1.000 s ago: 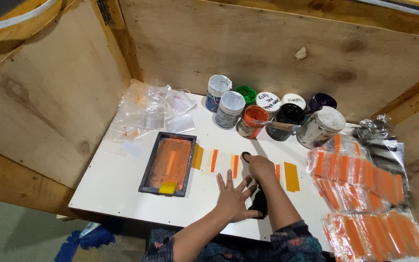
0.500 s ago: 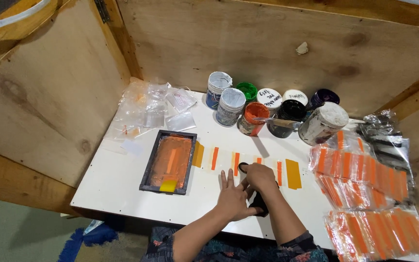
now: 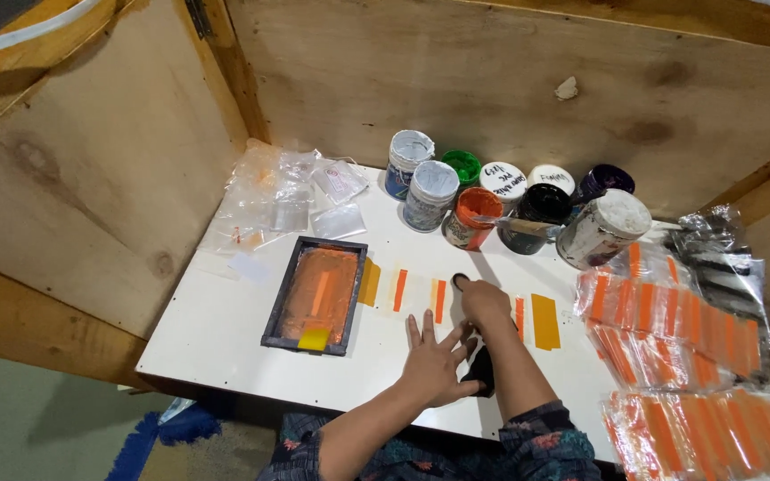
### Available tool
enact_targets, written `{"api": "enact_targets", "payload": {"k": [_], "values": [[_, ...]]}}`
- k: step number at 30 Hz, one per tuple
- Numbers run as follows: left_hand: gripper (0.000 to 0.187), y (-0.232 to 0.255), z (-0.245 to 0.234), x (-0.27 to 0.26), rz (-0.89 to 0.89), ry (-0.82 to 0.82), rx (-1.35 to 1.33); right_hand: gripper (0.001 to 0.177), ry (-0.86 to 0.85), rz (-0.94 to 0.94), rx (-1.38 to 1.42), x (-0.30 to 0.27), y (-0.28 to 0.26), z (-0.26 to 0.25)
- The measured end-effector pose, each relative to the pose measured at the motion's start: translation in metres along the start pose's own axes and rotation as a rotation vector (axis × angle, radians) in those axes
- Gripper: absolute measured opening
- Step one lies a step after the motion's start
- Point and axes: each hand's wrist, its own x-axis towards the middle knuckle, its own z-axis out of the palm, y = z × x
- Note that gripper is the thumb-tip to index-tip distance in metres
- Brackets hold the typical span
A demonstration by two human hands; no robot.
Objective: The person wipes a white table surface with a black cloth, cleaning around orange and yellow rectangular items. They move the items aside to wipe underneath them and then return them to the table.
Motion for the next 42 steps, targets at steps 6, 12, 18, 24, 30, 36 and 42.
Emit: {"api": "enact_targets", "payload": {"k": [6, 12, 18, 24, 30, 36, 42], "values": [[0.093, 0.003, -0.006, -0.007, -0.073, 0.102, -0.085, 0.076, -0.06, -0.081, 0.096, -0.014, -0.012, -0.011], [0.086, 0.002, -0.001, -0.004, -0.081, 0.049, -0.05, 0.067, -0.161, -0.153, 0.087, -0.058, -0.028, -0.012], [0.09, -0.002, 0.009, 0.001, -0.068, 0.049, -0.048, 0.067, -0.153, -0.169, 0.048, -0.058, -0.03, 0.011], [0.086, -0.001, 0.007, 0.001, -0.068, 0.045, -0.04, 0.08, -0.125, -0.147, 0.014, -0.051, -0.035, 0.018], [0.095, 0.004, -0.004, -0.001, -0.126, -0.054, 0.008, 0.082, -0.149, -0.115, 0.069, -0.009, -0.032, 0.009], [0.096, 0.009, -0.031, -0.018, -0.117, -0.083, -0.059, 0.056, -0.107, -0.143, 0.13, 0.045, -0.023, 0.008], [0.094, 0.004, -0.021, -0.012, -0.113, -0.081, -0.018, 0.049, -0.031, -0.208, 0.308, 0.083, 0.001, 0.019]]}}
